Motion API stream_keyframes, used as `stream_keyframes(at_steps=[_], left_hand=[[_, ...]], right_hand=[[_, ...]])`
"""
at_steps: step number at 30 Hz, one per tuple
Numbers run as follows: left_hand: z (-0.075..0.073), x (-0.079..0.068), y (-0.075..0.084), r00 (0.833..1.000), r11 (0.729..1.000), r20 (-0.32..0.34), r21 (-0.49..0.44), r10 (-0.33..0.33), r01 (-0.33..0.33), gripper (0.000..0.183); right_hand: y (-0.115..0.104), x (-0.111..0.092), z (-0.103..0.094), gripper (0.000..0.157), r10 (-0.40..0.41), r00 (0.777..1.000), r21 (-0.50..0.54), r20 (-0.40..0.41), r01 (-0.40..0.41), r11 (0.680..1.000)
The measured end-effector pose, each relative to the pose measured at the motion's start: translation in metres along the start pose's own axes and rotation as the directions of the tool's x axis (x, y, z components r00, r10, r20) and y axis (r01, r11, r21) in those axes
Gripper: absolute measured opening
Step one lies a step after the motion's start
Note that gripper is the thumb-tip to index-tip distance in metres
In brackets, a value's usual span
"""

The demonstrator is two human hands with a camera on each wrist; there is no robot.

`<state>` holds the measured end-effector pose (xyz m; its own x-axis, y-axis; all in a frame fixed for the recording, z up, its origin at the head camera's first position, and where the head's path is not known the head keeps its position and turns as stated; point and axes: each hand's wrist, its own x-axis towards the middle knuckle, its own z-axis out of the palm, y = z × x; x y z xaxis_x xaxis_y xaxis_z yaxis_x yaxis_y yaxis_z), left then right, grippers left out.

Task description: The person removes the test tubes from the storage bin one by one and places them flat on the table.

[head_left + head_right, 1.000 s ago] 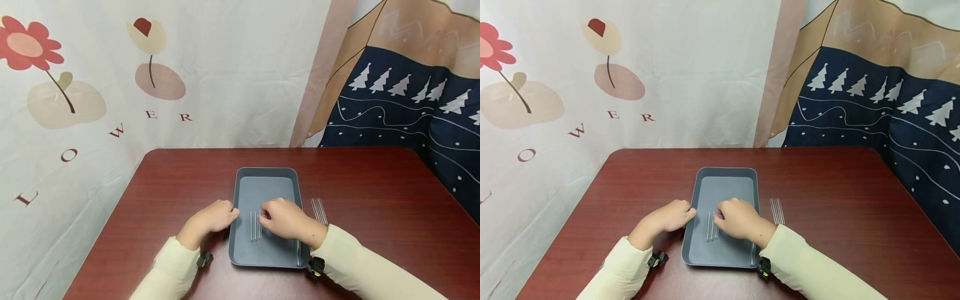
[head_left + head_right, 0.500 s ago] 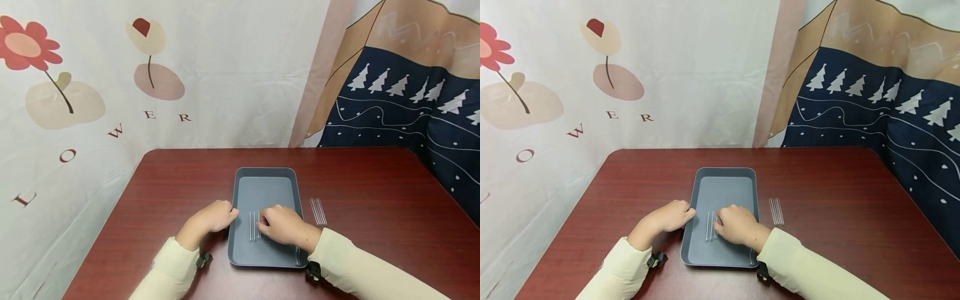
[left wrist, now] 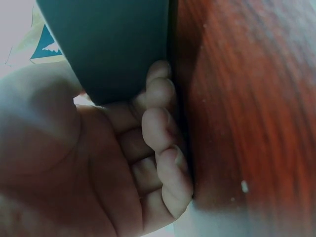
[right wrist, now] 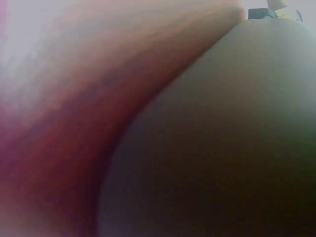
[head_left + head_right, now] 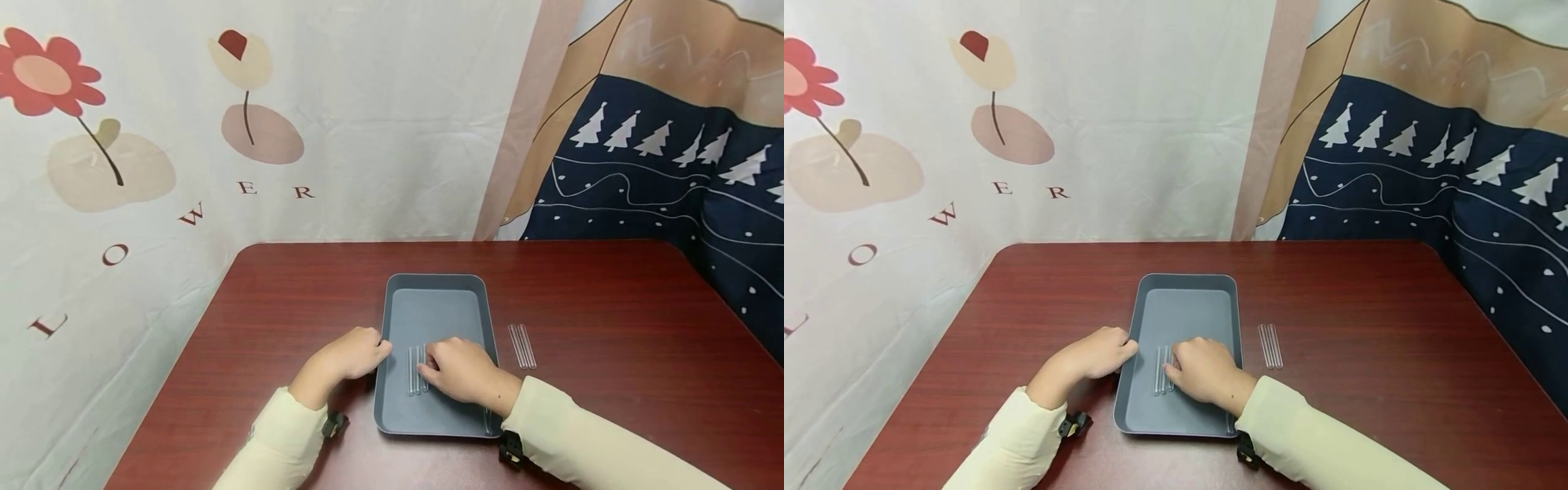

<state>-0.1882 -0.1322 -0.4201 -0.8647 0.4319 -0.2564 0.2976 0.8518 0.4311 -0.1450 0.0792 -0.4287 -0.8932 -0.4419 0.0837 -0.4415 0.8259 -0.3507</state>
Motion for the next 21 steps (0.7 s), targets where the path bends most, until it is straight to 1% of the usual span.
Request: stream_keyframes(at_steps=[4, 11, 17, 21], left_hand=[[-0.0003, 0.0012, 0.0002, 1.0, 1.0, -0.003, -0.001, 0.005, -0.005, 0.036], [0.0004, 0.0018, -0.0008, 1.0, 1.0, -0.002, 0.0, -0.015, 0.015, 0.035], [0.0002, 0.0018, -0.001, 1.0, 1.0, -0.006, 0.007, 0.01, -0.01, 0.037], [0.0002, 0.0004, -0.0007, 1.0, 1.0, 0.002, 0.003, 0.012, -0.012, 0.037]], right_hand=[[-0.0008, -0.0005, 0.0008, 0.04, 0.015, 1.0, -0.008, -0.004, -0.015, 1.0], [-0.0034, 0.0006, 0.0005, 0.04, 0.019, 1.0, -0.012, -0.005, -0.019, 1.0], [-0.0028, 0.001, 0.0025, 0.041, 0.029, 0.999, -0.023, -0.015, -0.029, 0.999], [-0.0027, 0.0012, 0.0043, 0.041, 0.03, 0.999, -0.025, -0.019, -0.031, 0.999]])
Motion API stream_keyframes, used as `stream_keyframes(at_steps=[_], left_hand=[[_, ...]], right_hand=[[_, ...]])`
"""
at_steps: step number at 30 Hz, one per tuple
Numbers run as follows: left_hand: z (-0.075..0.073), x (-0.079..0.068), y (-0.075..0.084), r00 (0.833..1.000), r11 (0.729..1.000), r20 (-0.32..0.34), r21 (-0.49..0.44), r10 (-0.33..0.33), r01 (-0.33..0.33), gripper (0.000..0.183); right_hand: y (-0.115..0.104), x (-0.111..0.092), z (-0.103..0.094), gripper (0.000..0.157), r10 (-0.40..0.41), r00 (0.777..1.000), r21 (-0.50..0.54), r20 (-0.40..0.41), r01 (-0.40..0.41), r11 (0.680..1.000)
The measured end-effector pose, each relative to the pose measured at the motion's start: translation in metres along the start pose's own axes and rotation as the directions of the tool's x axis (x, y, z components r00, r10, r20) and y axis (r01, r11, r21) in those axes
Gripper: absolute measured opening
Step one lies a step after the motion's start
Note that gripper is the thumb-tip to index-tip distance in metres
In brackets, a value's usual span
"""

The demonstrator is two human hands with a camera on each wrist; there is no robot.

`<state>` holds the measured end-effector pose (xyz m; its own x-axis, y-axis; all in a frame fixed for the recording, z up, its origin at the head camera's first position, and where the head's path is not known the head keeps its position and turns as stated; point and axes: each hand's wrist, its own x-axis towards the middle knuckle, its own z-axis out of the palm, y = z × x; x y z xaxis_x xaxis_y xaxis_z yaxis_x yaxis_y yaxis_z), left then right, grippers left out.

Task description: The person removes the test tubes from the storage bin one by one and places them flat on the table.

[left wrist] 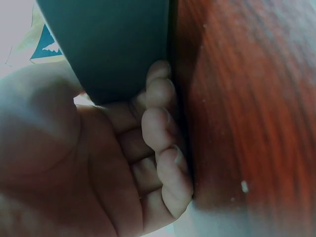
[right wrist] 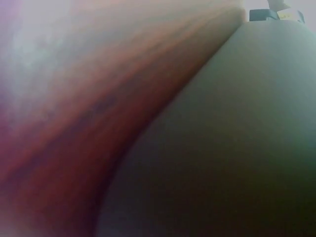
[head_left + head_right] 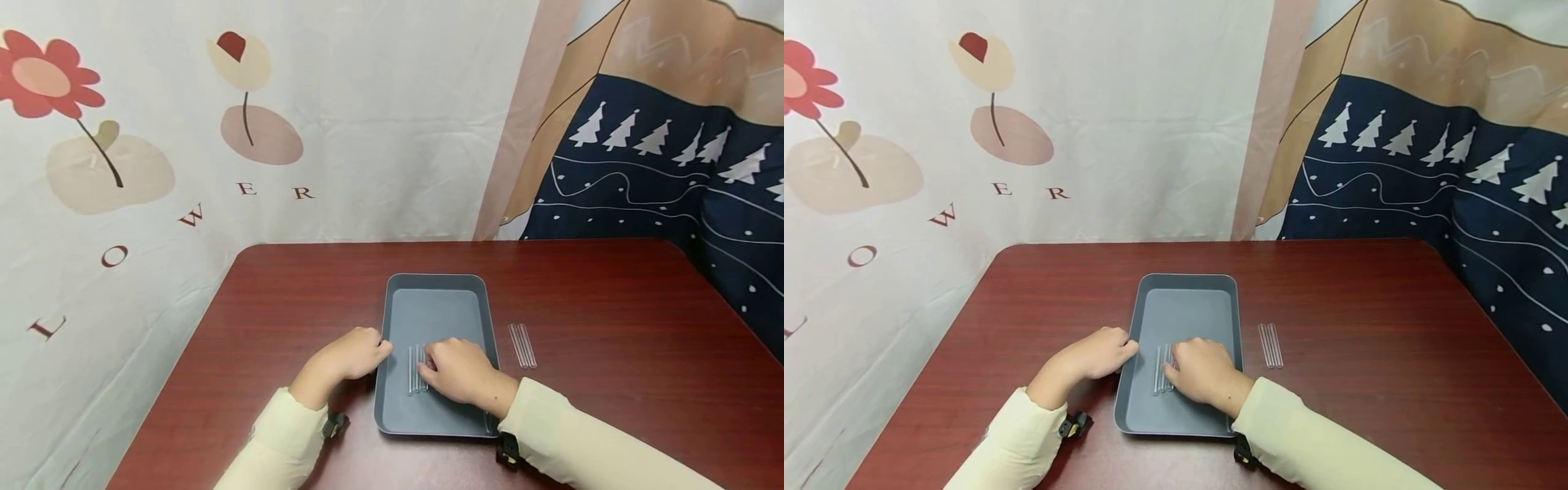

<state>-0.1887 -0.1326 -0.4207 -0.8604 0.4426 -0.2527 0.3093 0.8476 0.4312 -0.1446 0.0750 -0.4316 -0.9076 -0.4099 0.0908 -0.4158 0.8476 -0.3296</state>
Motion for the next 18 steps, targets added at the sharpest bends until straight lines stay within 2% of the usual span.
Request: stream_keyframes(at_steps=[18], left_hand=[[0.0004, 0.0015, 0.0009, 1.0, 1.0, -0.004, -0.004, -0.016, 0.016, 0.036]], right_hand=[[0.0001, -0.0019, 0.0004, 0.039, 0.026, 1.0, -0.018, -0.013, -0.027, 0.999]])
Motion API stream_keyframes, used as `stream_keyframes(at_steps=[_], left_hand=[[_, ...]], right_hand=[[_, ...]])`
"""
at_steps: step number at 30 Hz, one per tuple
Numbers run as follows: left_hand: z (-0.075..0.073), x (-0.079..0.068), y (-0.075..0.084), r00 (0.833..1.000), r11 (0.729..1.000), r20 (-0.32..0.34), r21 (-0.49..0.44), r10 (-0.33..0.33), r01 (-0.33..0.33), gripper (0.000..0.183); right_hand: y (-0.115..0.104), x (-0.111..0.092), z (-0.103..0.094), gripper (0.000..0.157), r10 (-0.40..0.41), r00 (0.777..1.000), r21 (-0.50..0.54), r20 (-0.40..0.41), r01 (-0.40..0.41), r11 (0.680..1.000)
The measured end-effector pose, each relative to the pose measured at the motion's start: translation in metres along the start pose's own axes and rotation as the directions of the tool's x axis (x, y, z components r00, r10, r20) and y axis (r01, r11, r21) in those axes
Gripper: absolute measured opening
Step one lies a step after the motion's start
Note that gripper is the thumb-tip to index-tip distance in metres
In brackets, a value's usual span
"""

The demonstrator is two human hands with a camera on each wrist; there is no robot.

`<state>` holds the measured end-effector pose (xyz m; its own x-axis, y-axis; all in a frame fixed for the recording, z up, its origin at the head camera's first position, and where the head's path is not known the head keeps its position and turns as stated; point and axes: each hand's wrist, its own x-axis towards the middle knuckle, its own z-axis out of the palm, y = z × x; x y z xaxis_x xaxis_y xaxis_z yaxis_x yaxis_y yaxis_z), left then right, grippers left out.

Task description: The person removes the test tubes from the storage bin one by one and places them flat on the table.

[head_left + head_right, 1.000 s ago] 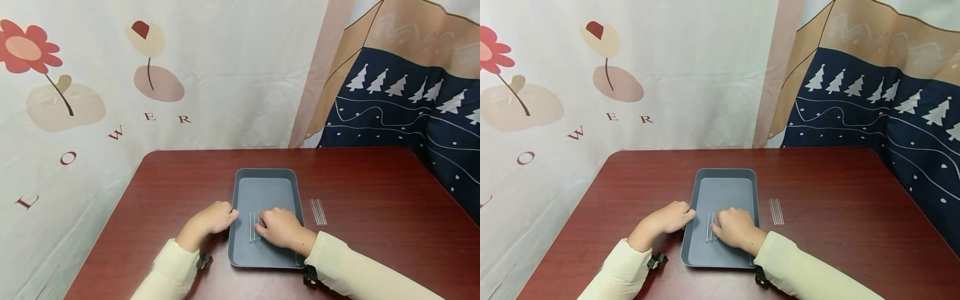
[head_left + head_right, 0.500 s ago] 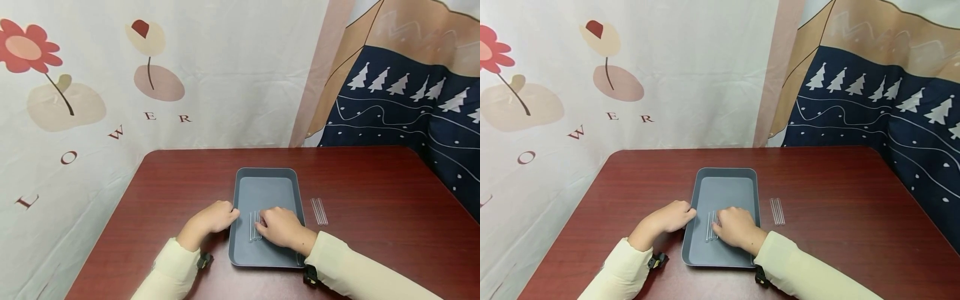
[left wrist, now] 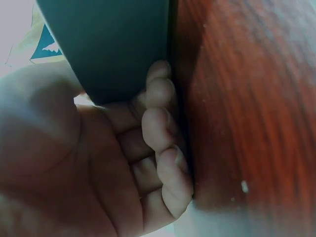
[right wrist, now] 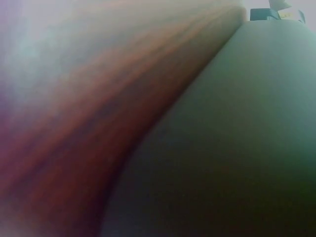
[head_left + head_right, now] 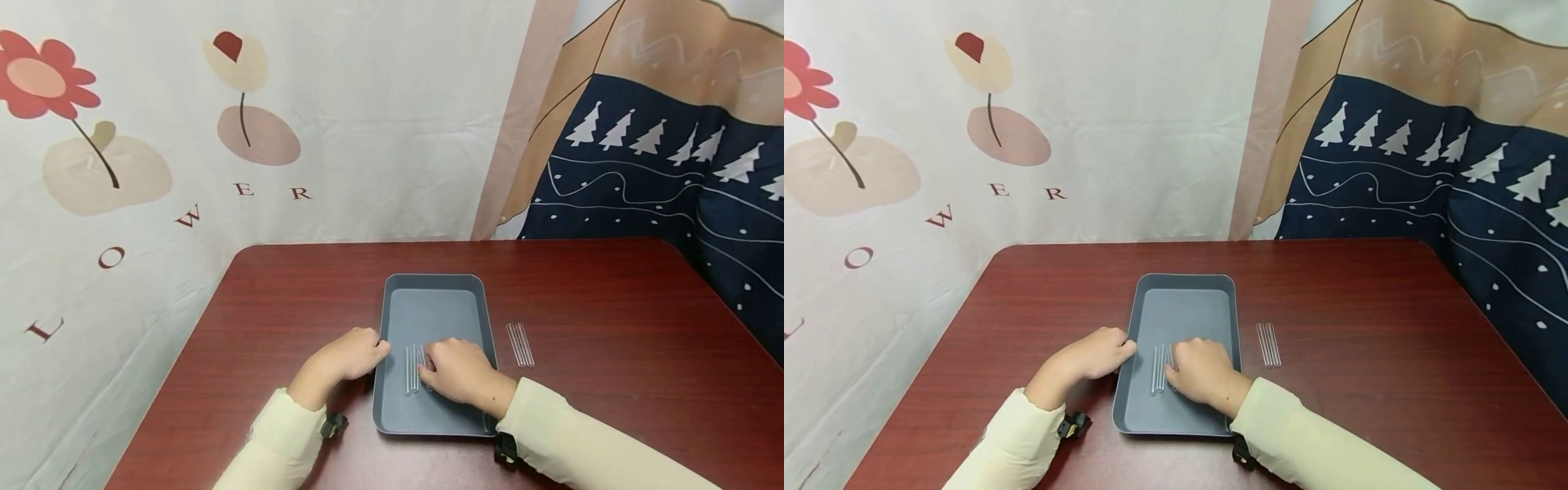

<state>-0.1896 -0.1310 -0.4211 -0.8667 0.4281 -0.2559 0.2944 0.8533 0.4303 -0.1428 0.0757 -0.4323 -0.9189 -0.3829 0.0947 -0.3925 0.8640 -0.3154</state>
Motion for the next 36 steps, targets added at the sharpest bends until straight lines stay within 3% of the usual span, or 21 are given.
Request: stream_keyframes(at_steps=[12, 21, 30, 36], left_hand=[[-0.001, -0.002, -0.002, 1.0, 1.0, 0.007, 0.0, -0.018, 0.018, 0.036], [-0.001, -0.003, 0.0, 1.0, 1.0, 0.002, -0.007, -0.021, 0.021, 0.036], [0.0, -0.001, -0.001, 1.0, 1.0, 0.001, -0.002, -0.005, 0.005, 0.036], [-0.001, -0.001, 0.0, 1.0, 1.0, 0.002, -0.004, 0.0, 0.0, 0.036]], right_hand=[[0.0, 0.001, -0.002, 0.036, 0.001, 1.0, 0.014, 0.006, -0.001, 1.0], [0.006, -0.004, -0.018, 0.035, -0.023, 0.999, 0.093, -0.039, 0.026, 0.995], [0.024, -0.016, -0.047, 0.031, -0.008, 0.992, 0.228, -0.129, 0.038, 0.973], [0.053, -0.026, -0.063, 0.029, 0.034, 0.982, 0.299, -0.187, 0.024, 0.954]])
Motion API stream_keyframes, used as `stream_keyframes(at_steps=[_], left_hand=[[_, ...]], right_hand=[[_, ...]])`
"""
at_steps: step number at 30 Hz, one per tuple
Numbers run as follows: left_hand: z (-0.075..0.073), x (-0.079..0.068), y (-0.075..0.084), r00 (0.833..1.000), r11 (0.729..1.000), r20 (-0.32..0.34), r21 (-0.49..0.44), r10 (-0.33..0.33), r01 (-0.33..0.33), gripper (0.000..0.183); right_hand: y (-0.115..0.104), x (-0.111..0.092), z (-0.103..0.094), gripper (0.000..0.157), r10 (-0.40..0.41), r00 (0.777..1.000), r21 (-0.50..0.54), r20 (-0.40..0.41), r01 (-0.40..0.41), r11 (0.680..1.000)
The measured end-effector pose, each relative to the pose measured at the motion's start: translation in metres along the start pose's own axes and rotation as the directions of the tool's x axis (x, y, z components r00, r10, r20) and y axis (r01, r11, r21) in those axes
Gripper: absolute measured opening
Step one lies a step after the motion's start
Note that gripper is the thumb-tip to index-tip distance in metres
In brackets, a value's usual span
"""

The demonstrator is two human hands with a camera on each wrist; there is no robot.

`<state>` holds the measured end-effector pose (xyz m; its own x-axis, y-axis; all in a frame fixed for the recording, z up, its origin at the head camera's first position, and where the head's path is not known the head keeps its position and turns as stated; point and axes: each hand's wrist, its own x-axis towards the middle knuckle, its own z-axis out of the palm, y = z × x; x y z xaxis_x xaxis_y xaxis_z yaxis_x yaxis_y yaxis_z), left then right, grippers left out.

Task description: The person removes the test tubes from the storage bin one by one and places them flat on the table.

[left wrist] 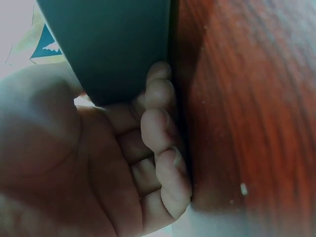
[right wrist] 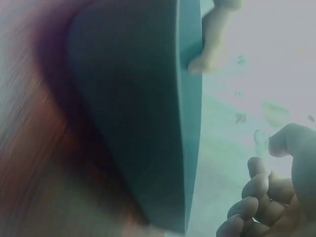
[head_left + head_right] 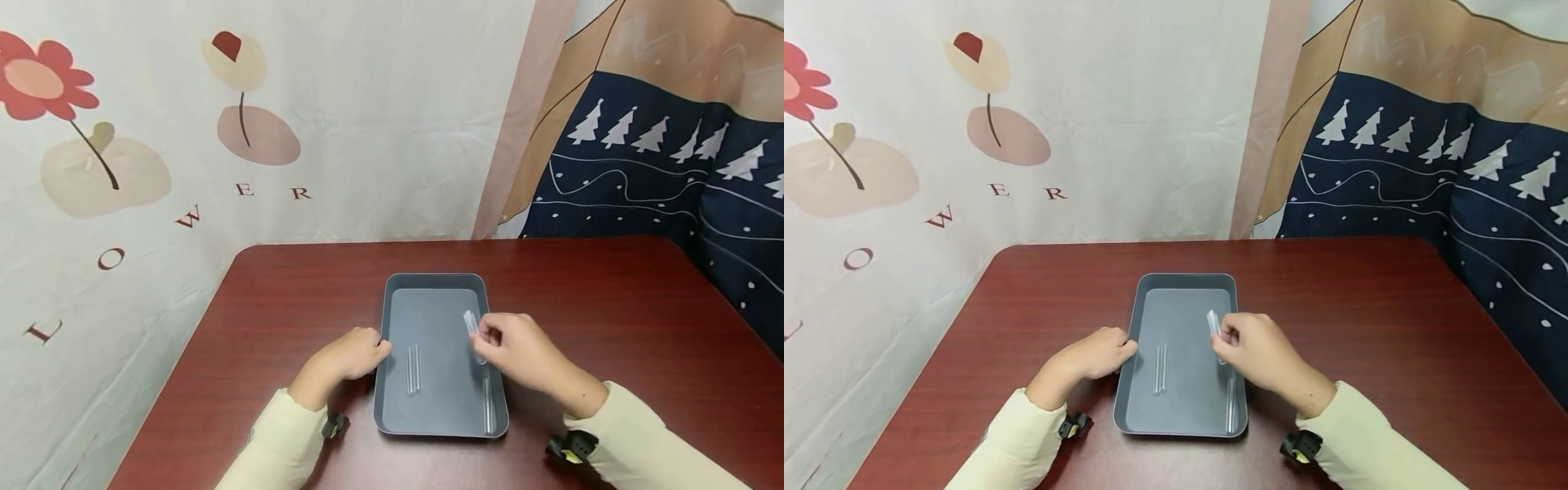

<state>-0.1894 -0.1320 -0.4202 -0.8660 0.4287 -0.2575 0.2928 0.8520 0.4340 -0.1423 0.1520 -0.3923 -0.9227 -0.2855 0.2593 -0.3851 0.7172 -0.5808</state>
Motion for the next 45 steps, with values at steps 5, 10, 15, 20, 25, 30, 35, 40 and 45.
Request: stream_keyframes(at_steps=[5, 10, 15, 20, 25, 30, 35, 40, 45], left_hand=[[-0.001, 0.0, 0.001, 1.0, 1.0, -0.009, 0.004, 0.001, -0.001, 0.036], [-0.001, 0.0, 0.001, 1.0, 1.0, -0.01, 0.005, 0.004, -0.004, 0.036], [0.0, 0.001, 0.0, 1.0, 1.0, -0.01, 0.001, -0.001, 0.001, 0.036], [-0.002, 0.001, 0.0, 1.0, 1.0, -0.006, 0.0, -0.005, 0.005, 0.037], [-0.002, -0.001, 0.0, 1.0, 1.0, -0.005, -0.005, -0.002, 0.002, 0.037], [-0.001, 0.0, 0.0, 1.0, 1.0, -0.007, 0.002, 0.0, 0.0, 0.037], [0.0, 0.0, 0.0, 1.0, 1.0, -0.004, 0.002, 0.003, -0.003, 0.037], [0.001, 0.0, -0.001, 1.0, 1.0, 0.0, -0.003, -0.002, 0.002, 0.037], [-0.001, 0.001, 0.0, 1.0, 1.0, 0.002, -0.012, -0.002, 0.002, 0.037]], right_hand=[[0.026, -0.006, -0.018, 0.026, 0.076, 0.997, -0.01, 0.003, -0.076, 0.997], [0.054, -0.013, -0.031, 0.023, 0.131, 0.991, -0.074, 0.014, -0.13, 0.989], [0.078, -0.017, -0.04, 0.024, 0.196, 0.979, -0.136, 0.05, -0.188, 0.973], [0.091, -0.02, -0.043, 0.026, 0.228, 0.968, -0.167, 0.105, -0.209, 0.964], [0.097, -0.023, -0.038, 0.027, 0.22, 0.966, -0.175, 0.138, -0.195, 0.965], [0.101, -0.025, -0.036, 0.029, 0.209, 0.966, -0.204, 0.153, -0.176, 0.963], [0.102, -0.026, -0.033, 0.029, 0.192, 0.969, -0.234, 0.156, -0.153, 0.96], [0.1, -0.025, -0.032, 0.029, 0.186, 0.968, -0.248, 0.167, -0.141, 0.958], [0.1, -0.024, -0.031, 0.027, 0.201, 0.961, -0.268, 0.187, -0.147, 0.952]])
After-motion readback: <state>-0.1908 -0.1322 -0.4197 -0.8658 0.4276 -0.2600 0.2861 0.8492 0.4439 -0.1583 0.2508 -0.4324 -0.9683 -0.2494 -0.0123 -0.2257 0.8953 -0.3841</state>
